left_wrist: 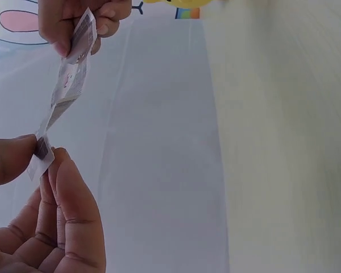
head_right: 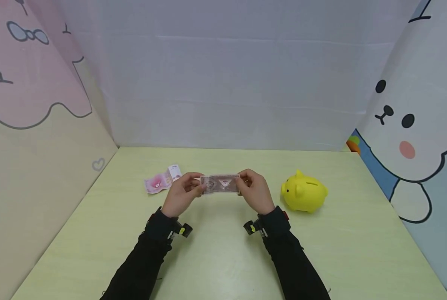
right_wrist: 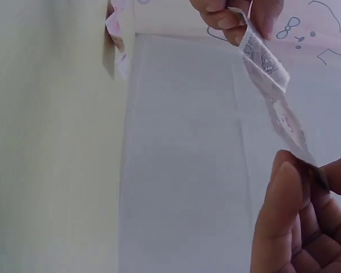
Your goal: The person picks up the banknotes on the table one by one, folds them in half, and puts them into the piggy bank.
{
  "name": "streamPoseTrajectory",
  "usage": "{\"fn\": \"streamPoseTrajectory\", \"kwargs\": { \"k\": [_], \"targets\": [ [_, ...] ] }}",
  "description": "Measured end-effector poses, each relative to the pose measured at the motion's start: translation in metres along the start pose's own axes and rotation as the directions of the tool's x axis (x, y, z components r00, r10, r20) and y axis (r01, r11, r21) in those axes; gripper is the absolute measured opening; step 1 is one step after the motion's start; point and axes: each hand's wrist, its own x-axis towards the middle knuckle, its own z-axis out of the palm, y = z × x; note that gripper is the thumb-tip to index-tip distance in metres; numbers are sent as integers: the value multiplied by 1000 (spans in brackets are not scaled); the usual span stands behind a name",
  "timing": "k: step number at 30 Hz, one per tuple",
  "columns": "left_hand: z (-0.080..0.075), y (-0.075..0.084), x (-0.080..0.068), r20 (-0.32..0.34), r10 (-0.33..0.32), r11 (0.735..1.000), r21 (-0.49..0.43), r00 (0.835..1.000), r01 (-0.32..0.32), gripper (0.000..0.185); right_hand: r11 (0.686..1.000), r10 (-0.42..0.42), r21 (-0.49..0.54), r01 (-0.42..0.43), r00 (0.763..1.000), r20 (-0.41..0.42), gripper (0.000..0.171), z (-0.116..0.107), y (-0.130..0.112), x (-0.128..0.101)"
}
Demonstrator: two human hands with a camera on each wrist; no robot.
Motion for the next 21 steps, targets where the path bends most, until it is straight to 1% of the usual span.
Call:
{"fn": "streamPoseTrajectory", "kwargs": {
  "k": [5, 8, 15, 21],
  "targets": [
    [4, 7, 1, 20, 32, 999, -37, 999, -31, 41, 1000, 10, 16, -10, 1000, -30, 16, -8, -6, 0],
    [6, 11, 1, 15, 38, 998, -51, 999, -37, 41, 1000, 1, 31, 0, 999, -37, 17, -11, -8, 0],
    [7, 17, 2, -37, 51, 998, -42, 998, -52, 32, 997, -13, 77, 18, 998, -55, 19, -13, -12, 0],
    [5, 19, 2, -75, 55, 997, -41, 996, -59, 25, 996, -21, 88, 25, 999, -48, 19, -14, -15, -1]
  ]
}}
